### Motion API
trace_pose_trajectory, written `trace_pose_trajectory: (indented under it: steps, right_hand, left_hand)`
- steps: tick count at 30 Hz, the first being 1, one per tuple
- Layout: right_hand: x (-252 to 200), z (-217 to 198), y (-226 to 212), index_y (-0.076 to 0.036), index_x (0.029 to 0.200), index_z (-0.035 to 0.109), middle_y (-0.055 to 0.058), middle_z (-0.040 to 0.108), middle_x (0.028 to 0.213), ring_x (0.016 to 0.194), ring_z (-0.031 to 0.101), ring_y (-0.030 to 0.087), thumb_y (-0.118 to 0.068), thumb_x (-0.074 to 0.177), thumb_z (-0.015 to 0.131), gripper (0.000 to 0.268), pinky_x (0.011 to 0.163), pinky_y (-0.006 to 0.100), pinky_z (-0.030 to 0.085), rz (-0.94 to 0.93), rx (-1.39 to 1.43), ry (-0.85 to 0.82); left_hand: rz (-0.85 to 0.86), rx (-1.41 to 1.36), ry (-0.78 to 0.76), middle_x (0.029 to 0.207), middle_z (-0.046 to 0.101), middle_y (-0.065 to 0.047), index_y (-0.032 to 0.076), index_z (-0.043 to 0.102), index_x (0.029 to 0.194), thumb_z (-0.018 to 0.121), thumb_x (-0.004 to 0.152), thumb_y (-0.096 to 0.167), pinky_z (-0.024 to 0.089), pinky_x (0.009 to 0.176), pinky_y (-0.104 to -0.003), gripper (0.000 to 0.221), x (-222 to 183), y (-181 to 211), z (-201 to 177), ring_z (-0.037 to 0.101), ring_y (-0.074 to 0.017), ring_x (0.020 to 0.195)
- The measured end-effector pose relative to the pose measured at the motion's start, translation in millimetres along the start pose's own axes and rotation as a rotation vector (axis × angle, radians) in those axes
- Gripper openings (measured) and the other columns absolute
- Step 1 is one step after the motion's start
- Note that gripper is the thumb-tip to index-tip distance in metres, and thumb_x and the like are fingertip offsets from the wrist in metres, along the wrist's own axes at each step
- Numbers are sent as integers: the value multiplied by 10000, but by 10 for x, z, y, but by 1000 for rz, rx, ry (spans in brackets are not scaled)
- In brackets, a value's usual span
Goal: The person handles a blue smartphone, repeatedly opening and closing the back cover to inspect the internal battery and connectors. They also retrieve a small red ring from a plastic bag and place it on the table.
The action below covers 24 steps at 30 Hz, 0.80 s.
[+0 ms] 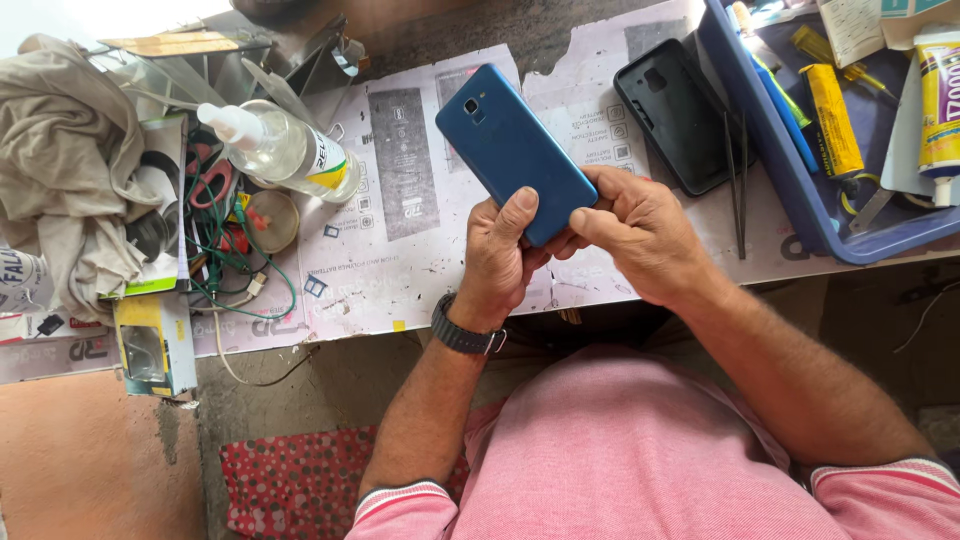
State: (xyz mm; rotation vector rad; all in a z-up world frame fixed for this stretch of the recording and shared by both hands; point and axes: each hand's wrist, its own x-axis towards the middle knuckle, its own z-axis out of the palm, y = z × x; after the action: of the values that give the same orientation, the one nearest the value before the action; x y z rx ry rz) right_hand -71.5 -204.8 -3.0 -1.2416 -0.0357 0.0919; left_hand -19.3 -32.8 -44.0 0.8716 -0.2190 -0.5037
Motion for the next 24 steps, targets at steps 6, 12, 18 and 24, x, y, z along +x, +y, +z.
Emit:
trace_pose_trajectory:
  steps: [6, 12, 18, 24]
  right_hand:
    - [-34, 61, -57, 35, 1097, 668, 99, 729, 870, 764, 688, 154, -113, 948, 769, 233, 654, 279, 563, -101, -363, 241]
    - [-117, 155, -135, -18, 1016, 701, 94, 714, 886, 727, 668, 242, -15, 900, 830, 173, 652, 361, 517, -724, -1059, 271]
    - [-101, 331, 112, 64, 1126, 740, 166, 720, 1027, 775, 624, 278, 55, 776, 736, 350, 655, 387, 526, -1120, -1316, 46]
    - [-275, -122, -126, 8, 1069, 705, 153, 712, 1069, 963, 706, 314, 77, 925, 679, 162, 840, 409, 596, -670, -1325, 81]
  left_hand:
    - [63, 309, 86, 797, 615, -40, 6, 661, 999, 643, 1067, 374, 429, 521, -248, 374, -35, -138, -70, 517, -93, 609]
    - [172, 258, 304, 827, 638, -28, 68, 633, 990, 655, 1031, 364, 515, 567, -274, 300, -157, 219, 36, 615, -123, 667]
    - [144, 48, 283, 1023, 731, -91, -51, 696, 1119, 667, 998, 81, 585, 816, -320, 181, 0, 211, 18, 700, -172, 886]
    - [303, 173, 198, 1266, 658, -115, -37, 535, 1397, 707, 990, 0, 541, 1047, -333, 443, 4, 504, -377, 652, -197, 1124]
